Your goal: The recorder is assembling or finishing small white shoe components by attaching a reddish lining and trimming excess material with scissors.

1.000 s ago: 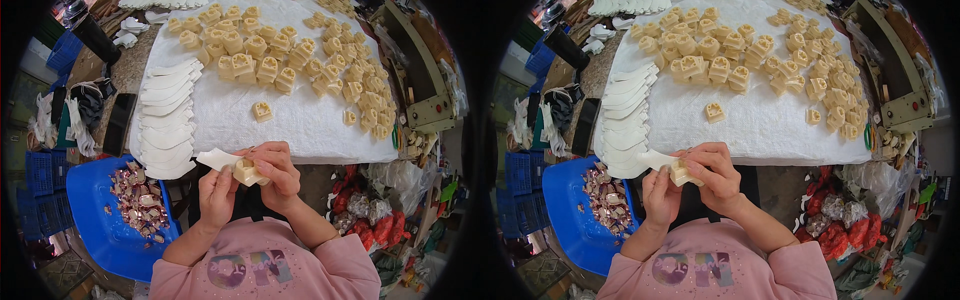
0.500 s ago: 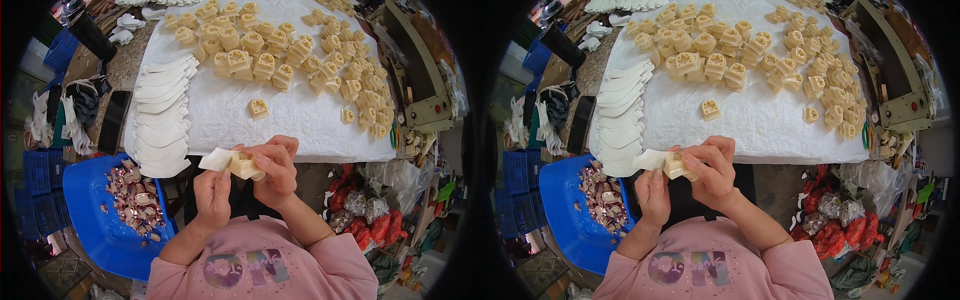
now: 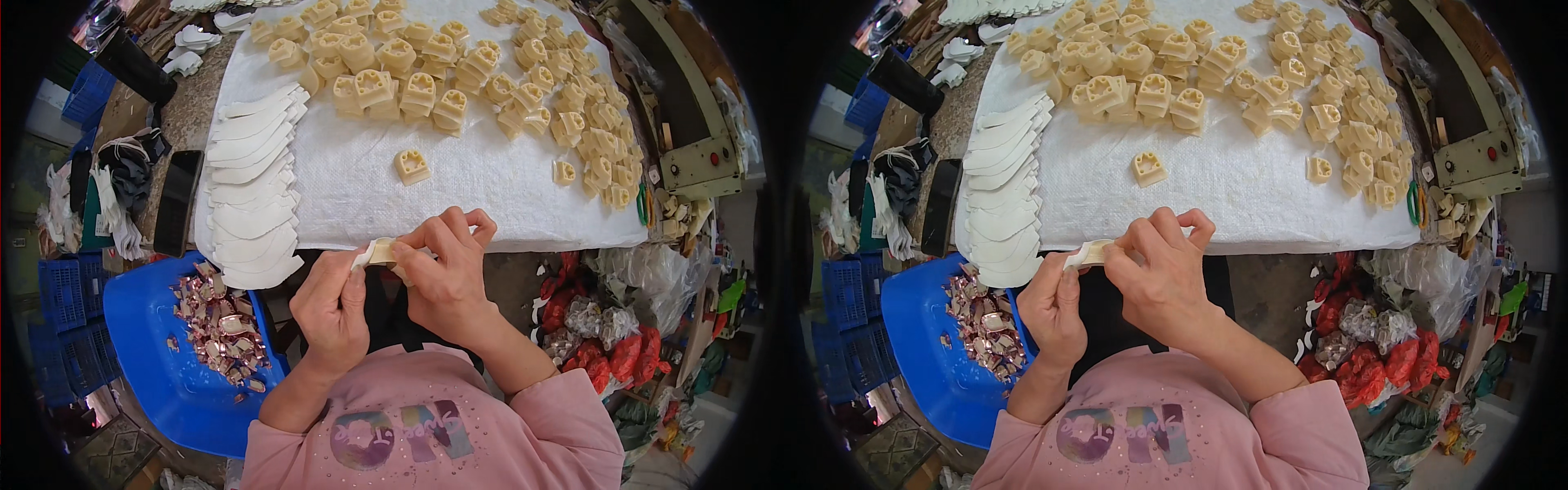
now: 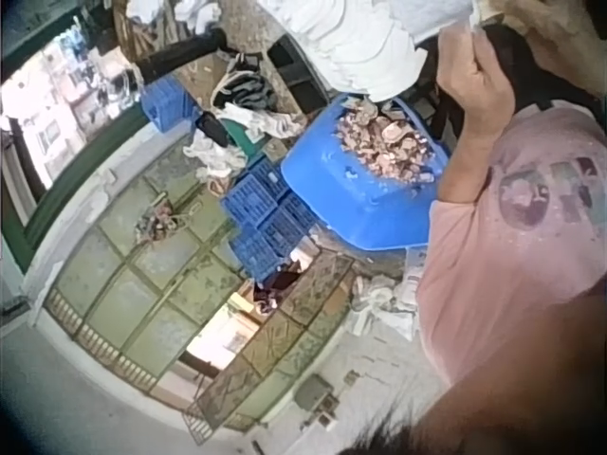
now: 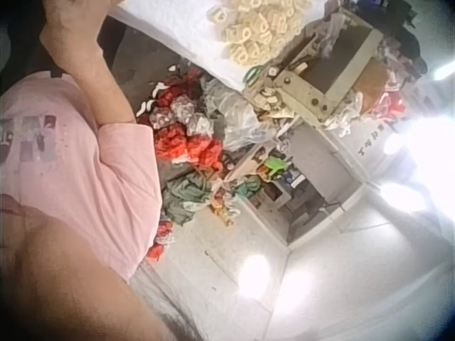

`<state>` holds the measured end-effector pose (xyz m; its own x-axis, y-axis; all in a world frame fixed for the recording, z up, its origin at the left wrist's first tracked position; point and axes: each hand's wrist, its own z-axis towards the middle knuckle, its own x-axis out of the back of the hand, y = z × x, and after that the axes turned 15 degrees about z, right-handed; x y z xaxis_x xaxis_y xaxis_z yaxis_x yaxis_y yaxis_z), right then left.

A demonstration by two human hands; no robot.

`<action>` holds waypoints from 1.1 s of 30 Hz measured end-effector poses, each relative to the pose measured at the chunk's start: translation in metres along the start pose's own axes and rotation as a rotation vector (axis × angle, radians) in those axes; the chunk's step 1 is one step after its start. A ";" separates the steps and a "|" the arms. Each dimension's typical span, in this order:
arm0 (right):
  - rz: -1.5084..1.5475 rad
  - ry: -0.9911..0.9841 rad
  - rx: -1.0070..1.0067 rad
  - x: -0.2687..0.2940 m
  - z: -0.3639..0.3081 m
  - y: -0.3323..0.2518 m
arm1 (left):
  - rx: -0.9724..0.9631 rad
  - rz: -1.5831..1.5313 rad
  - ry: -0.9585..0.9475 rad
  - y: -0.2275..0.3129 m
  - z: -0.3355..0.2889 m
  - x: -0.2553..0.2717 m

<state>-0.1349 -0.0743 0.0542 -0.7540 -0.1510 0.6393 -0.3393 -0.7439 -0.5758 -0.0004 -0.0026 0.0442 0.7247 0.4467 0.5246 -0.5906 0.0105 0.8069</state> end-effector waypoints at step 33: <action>0.685 -0.023 -0.015 -0.008 -0.016 0.027 | -0.285 -0.035 -0.069 -0.012 0.016 -0.004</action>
<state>-0.1466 -0.0827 0.0256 -0.7893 -0.5980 0.1390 0.2019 -0.4667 -0.8611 0.0088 -0.0185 0.0369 0.7630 0.3800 0.5229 -0.6338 0.2804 0.7209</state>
